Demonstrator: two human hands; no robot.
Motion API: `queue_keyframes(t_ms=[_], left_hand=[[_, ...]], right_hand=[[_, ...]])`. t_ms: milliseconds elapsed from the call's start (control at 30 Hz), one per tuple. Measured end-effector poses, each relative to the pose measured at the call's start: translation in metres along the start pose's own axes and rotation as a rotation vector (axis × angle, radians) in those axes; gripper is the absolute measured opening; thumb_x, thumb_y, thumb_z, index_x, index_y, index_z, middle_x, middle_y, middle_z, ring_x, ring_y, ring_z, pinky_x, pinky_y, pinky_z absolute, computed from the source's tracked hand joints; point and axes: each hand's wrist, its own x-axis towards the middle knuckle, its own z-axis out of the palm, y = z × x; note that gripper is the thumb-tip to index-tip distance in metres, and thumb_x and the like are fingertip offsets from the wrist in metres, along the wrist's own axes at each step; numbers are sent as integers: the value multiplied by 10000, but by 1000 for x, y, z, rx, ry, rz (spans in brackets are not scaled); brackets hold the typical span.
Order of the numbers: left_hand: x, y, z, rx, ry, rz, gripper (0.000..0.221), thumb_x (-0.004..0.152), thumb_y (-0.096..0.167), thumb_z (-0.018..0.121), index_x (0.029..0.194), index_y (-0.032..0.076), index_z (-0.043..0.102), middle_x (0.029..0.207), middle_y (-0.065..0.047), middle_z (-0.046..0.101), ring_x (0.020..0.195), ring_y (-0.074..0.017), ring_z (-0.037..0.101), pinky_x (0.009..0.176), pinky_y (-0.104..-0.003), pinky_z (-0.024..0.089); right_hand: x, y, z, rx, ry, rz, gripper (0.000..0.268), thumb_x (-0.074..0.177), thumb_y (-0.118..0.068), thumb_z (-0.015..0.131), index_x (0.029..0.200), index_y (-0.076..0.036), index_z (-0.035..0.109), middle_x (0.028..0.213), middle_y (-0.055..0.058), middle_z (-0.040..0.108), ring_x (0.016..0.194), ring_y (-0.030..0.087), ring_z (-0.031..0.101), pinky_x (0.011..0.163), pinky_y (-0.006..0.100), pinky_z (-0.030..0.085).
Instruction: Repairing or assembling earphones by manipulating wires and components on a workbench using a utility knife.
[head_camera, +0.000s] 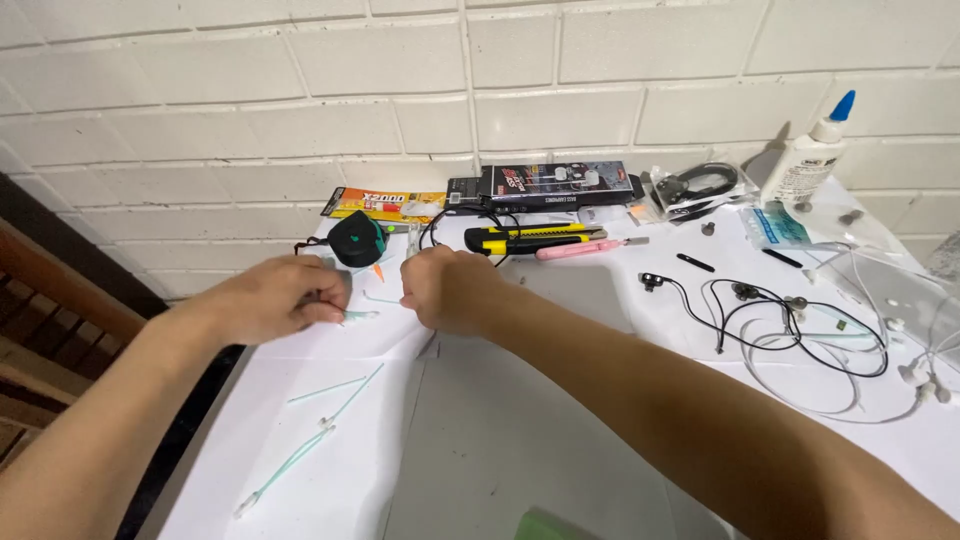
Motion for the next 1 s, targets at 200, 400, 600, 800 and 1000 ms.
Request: queue_keyframes(t_ms=[200,400,600,800,1000], left_hand=[[-13,29,11,-121,188,-120,252,841,381,804,985,176,779,881,-85,745,957,-314,735,887,-453,589],[5,-1,22,-141,285,-421,325,938,463,718,1146,219,771,1108,-77,736,1152,-320,692,1003,-454,559],[1,11,20,-67,304,-265,149,908,276,760,997,161,796,934,-79,765,997,-282,743,889,-395,601],[11,23,19,-108,280,-253,113,906,155,752,1013,140,788,917,-47,799,965,-253,763,888,-371,598],[4,56,-22,-220,189,-262,253,933,166,708,1181,151,752,1058,-150,798,1060,-350,741,954,-488,564]], right_hand=[[11,-10,-10,115,-98,-51,188,960,-260,622,1033,-127,734,978,100,704,988,345,725,868,509,581],[-25,-23,-75,237,-299,268,278,1026,-191,502,1194,-198,723,1173,72,688,1135,300,686,987,459,527],[-29,38,-90,119,-53,147,186,924,-178,646,1065,-201,764,1007,91,769,1061,365,709,919,495,561],[-71,88,-137,73,165,208,169,904,-117,687,1043,-66,770,948,196,763,993,429,716,895,533,555],[-95,169,-139,5,316,292,168,869,-203,740,1023,-156,786,901,89,775,945,347,732,887,481,541]])
